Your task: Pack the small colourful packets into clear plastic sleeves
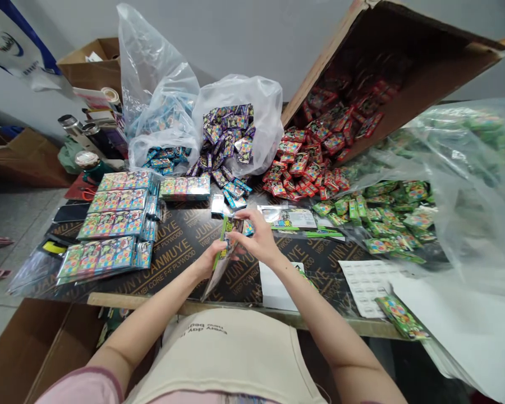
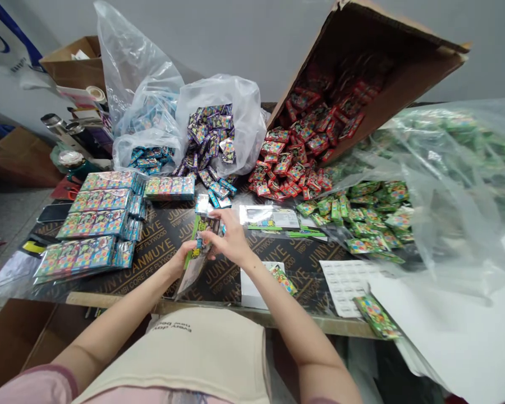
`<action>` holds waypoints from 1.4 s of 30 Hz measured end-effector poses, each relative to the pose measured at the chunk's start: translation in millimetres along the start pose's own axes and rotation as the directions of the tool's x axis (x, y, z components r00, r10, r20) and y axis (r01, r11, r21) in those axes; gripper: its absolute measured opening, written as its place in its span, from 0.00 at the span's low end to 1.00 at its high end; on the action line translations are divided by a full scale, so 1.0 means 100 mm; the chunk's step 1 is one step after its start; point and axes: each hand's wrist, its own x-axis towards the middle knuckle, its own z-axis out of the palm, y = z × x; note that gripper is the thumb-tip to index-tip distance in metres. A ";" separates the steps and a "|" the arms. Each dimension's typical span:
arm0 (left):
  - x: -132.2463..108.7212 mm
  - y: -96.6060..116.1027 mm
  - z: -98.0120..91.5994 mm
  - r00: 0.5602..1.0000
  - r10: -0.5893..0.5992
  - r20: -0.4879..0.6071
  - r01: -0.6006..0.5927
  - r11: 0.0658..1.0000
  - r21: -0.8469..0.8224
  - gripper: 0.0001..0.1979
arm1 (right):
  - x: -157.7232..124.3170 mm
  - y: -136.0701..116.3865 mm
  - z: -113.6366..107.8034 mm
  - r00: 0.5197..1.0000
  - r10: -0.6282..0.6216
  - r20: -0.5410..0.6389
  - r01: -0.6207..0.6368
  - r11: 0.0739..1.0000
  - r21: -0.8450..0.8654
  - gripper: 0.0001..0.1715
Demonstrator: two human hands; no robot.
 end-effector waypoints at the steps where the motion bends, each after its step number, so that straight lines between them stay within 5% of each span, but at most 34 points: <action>1: -0.02 0.01 -0.03 1.000 0.003 0.015 -0.003 1.000 0.019 0.29 | 0.03 0.01 -0.02 0.996 -0.028 0.082 0.028 1.000 -0.008 0.18; 7: -0.08 0.06 -0.11 0.995 0.074 0.072 -0.088 0.972 0.217 0.33 | 0.07 -0.02 -0.12 0.847 -0.089 0.523 0.142 0.988 -0.061 0.15; 11: -0.12 0.07 -0.14 0.998 0.055 0.025 -0.060 0.952 0.299 0.24 | 0.06 0.02 -0.15 0.859 0.021 0.512 0.012 0.998 -0.062 0.32; 15: -0.13 0.10 -0.18 0.990 0.074 -0.122 -0.040 0.965 0.260 0.17 | -0.01 0.19 -0.04 0.979 0.124 0.164 -0.145 0.981 0.128 0.33; 17: -0.12 0.13 -0.20 0.983 0.051 -0.175 -0.006 0.969 0.249 0.17 | -0.12 0.28 0.09 0.952 0.296 0.082 -0.307 0.913 0.267 0.38; 21: -0.10 0.15 -0.23 0.978 0.113 -0.175 -0.037 0.921 0.389 0.20 | -0.32 0.32 0.34 0.814 0.421 0.401 -0.576 0.675 0.461 0.38; 26: -0.02 0.13 -0.27 0.944 0.254 -0.208 -0.060 0.756 0.651 0.26 | -0.33 0.24 0.37 0.822 0.462 0.334 -0.569 0.630 0.528 0.27; 32: 0.05 0.04 -0.43 0.947 0.211 -0.244 -0.061 0.860 0.507 0.22 | -0.59 0.35 0.32 0.682 0.384 0.622 -0.720 0.506 0.475 0.35; 39: -0.09 -0.26 -0.45 0.998 -0.060 -0.037 0.069 0.933 0.354 0.22 | -0.72 0.48 0.36 0.795 0.525 0.304 -0.597 0.586 0.548 0.36; 42: -0.10 -0.30 -0.28 0.995 -0.028 -0.094 0.051 0.966 0.252 0.27 | -0.66 0.40 0.39 0.796 0.598 0.091 -0.524 0.608 0.596 0.26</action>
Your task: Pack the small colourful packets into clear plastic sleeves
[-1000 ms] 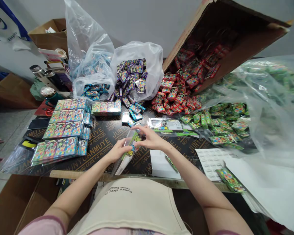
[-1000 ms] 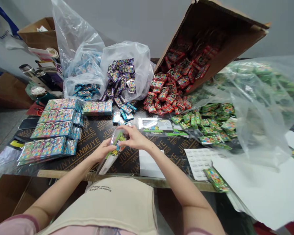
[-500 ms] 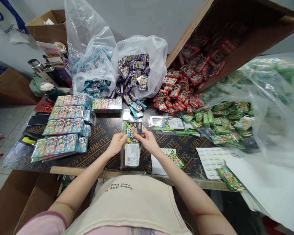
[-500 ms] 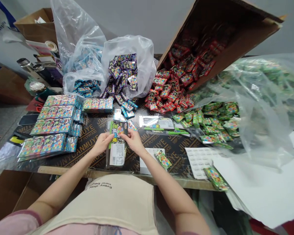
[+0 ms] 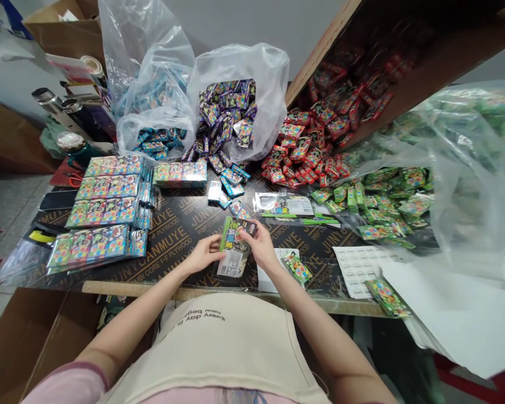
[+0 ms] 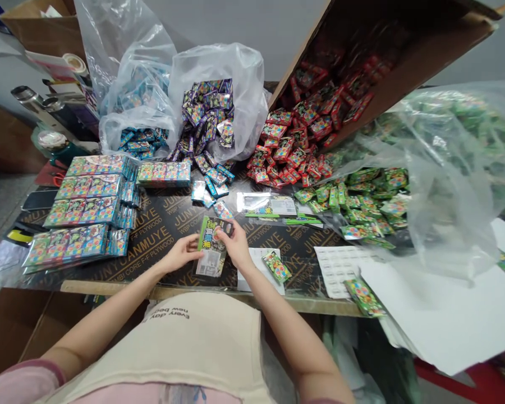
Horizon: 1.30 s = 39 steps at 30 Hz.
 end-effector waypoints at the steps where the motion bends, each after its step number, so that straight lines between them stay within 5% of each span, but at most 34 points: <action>1: 0.00 0.03 0.08 0.995 0.034 -0.094 -0.040 0.997 -0.069 0.28 | -0.02 -0.02 0.05 1.000 -0.002 -0.031 0.002 1.000 0.013 0.24; 4: 0.05 0.16 0.32 0.933 0.047 -0.358 -0.164 0.939 -0.304 0.27 | -0.13 -0.05 0.23 0.994 0.004 -0.106 0.006 0.996 0.088 0.24; 6: 0.08 0.24 0.43 0.906 -0.026 -0.423 -0.169 0.893 -0.416 0.27 | -0.19 -0.07 0.33 0.982 0.051 -0.180 -0.013 0.978 0.207 0.26; 9: 0.13 0.33 0.46 0.888 -0.147 -0.437 -0.105 0.859 -0.502 0.19 | -0.20 -0.12 0.38 0.963 0.155 -0.222 -0.073 0.938 0.339 0.23; 12: 0.13 0.42 0.35 0.912 -0.256 -0.321 0.053 0.849 -0.526 0.10 | -0.13 -0.20 0.30 0.968 0.207 -0.144 -0.145 0.924 0.353 0.12; 14: 0.10 0.49 0.26 0.927 -0.267 -0.264 0.123 0.880 -0.458 0.09 | -0.09 -0.26 0.20 0.971 0.235 -0.041 -0.208 0.916 0.342 0.07; 16: 0.06 0.57 0.19 0.941 -0.161 -0.296 0.070 0.952 -0.297 0.11 | -0.05 -0.30 0.12 0.976 0.217 -0.003 -0.207 0.935 0.289 0.06; 19: -0.02 0.65 0.15 0.938 0.080 -0.336 -0.073 0.997 0.033 0.10 | -0.05 -0.33 0.02 0.999 0.029 -0.044 -0.025 0.996 0.088 0.08; 22: -0.06 0.69 0.13 0.938 0.170 -0.303 -0.107 0.971 0.215 0.10 | -0.08 -0.34 -0.04 0.993 -0.117 -0.002 0.116 0.989 -0.087 0.09; 30: 0.01 0.77 0.06 0.967 0.073 -0.242 -0.034 0.986 0.161 0.10 | -0.10 -0.51 -0.06 0.995 -0.035 0.088 0.041 0.998 -0.057 0.11; 39: -0.09 0.88 0.13 0.969 0.173 -0.178 -0.108 0.940 0.323 0.03 | -0.09 -0.58 -0.06 0.990 0.017 0.138 -0.016 1.000 -0.006 0.11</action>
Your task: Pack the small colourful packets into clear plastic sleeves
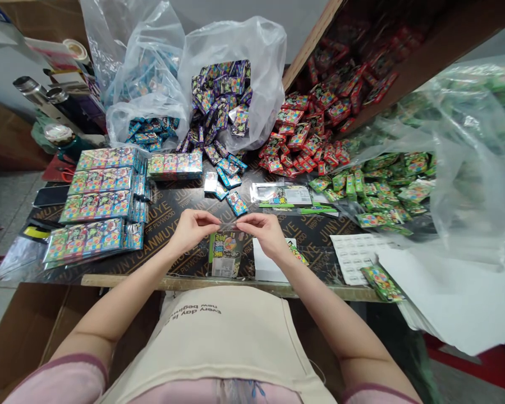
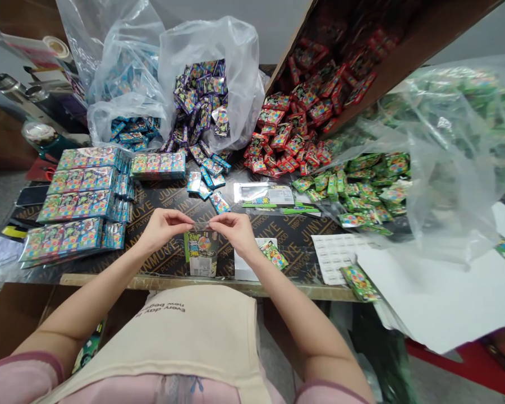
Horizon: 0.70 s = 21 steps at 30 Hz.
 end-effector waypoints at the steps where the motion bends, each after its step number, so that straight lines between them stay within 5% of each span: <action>1: -0.02 0.01 0.01 1.000 0.018 -0.007 -0.018 0.999 0.037 0.03 | 0.00 0.00 -0.01 1.000 -0.009 0.002 0.009 1.000 -0.009 0.11; 8: -0.08 -0.05 -0.01 0.953 0.299 0.056 -0.300 0.897 0.324 0.02 | -0.12 0.09 -0.05 0.985 -0.175 -0.006 0.169 0.960 -0.224 0.07; 14: -0.02 -0.07 -0.01 0.959 0.255 0.126 -0.281 0.919 0.277 0.02 | -0.22 0.15 -0.06 0.937 -0.343 0.064 0.342 0.869 -0.357 0.06; 18: -0.03 -0.15 -0.08 0.977 0.197 -0.077 -0.179 0.964 0.195 0.04 | 0.12 0.23 -0.24 0.934 -0.357 0.029 0.325 0.810 -0.489 0.25; 21: -0.08 -0.31 -0.28 0.931 0.180 -0.318 -0.132 0.977 0.167 0.06 | 0.47 0.42 -0.40 0.916 -0.400 -0.006 0.265 0.618 -0.740 0.40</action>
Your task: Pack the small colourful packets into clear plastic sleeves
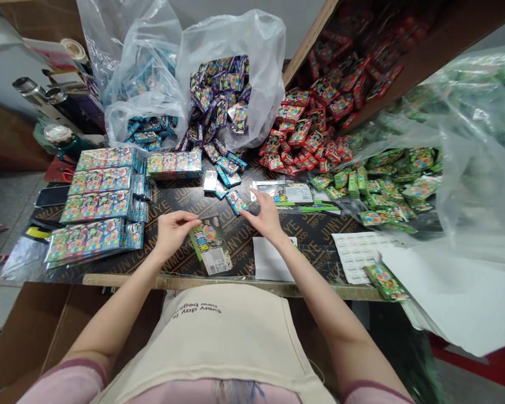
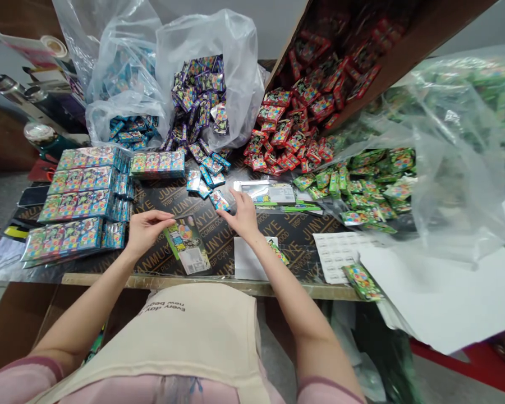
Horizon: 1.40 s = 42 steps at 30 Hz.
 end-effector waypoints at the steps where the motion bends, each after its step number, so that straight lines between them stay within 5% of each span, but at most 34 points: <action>1: -0.01 -0.08 -0.09 0.995 -0.006 -0.098 0.007 1.000 0.010 0.07 | 0.06 0.10 0.05 0.999 -0.016 0.051 0.021 0.995 -0.102 0.42; 4: -0.02 -0.34 -0.35 0.946 -0.009 -0.325 0.047 0.993 0.111 0.10 | 0.23 0.31 0.19 0.941 -0.091 0.325 0.178 0.953 -0.247 0.47; 6: -0.04 -0.47 -0.46 0.947 0.027 -0.321 0.077 0.948 0.307 0.11 | 0.35 0.38 0.22 0.882 -0.122 0.455 0.257 0.934 -0.247 0.52; 8: -0.06 -0.54 -0.47 0.979 0.105 -0.172 0.012 0.822 0.570 0.14 | 0.47 0.41 0.21 0.846 -0.117 0.519 0.275 0.932 -0.238 0.52; 10: -0.08 -0.56 -0.37 0.975 0.155 0.161 -0.224 0.654 0.723 0.24 | 0.56 0.42 0.19 0.822 -0.135 0.554 0.312 0.920 -0.238 0.48; 11: -0.09 -0.56 -0.28 0.922 0.140 0.361 -0.371 0.590 0.717 0.31 | 0.57 0.42 0.18 0.814 -0.155 0.560 0.339 0.909 -0.241 0.45; 13: -0.11 -0.57 -0.09 0.724 0.060 0.687 -0.607 0.530 0.593 0.46 | 0.53 0.41 0.17 0.814 -0.187 0.550 0.378 0.889 -0.257 0.41; 15: -0.11 -0.59 0.08 0.562 0.012 0.827 -0.712 0.516 0.477 0.54 | 0.41 0.41 0.19 0.828 -0.197 0.525 0.384 0.882 -0.274 0.44; 17: -0.09 -0.62 0.19 0.517 0.018 0.856 -0.743 0.507 0.438 0.54 | 0.26 0.43 0.23 0.843 -0.208 0.496 0.378 0.885 -0.272 0.50; 21: -0.01 -0.57 0.20 0.549 0.060 0.834 -0.745 0.488 0.455 0.48 | 0.04 0.42 0.26 0.887 -0.225 0.403 0.327 0.923 -0.205 0.46; 25: 0.06 -0.49 0.13 0.677 0.051 0.734 -0.670 0.455 0.586 0.37 | -0.04 0.18 0.12 0.955 -0.233 0.185 0.253 0.963 -0.089 0.41; 29: 0.10 -0.45 0.13 0.750 0.064 0.658 -0.598 0.491 0.634 0.34 | -0.19 -0.17 0.01 0.925 -0.337 0.176 0.354 0.932 -0.074 0.40; 33: 0.10 -0.42 0.18 0.764 0.159 0.625 -0.574 0.610 0.546 0.36 | -0.31 -0.32 0.04 0.895 -0.326 0.304 0.399 0.891 -0.219 0.38; 37: 0.13 -0.43 0.18 0.775 0.251 0.580 -0.558 0.703 0.441 0.48 | -0.31 -0.35 0.06 0.874 -0.345 0.342 0.417 0.894 -0.164 0.40; 42: 0.16 -0.47 0.20 0.717 0.285 0.636 -0.598 0.721 0.350 0.54 | -0.23 -0.32 0.07 0.842 -0.388 0.375 0.444 0.893 -0.072 0.38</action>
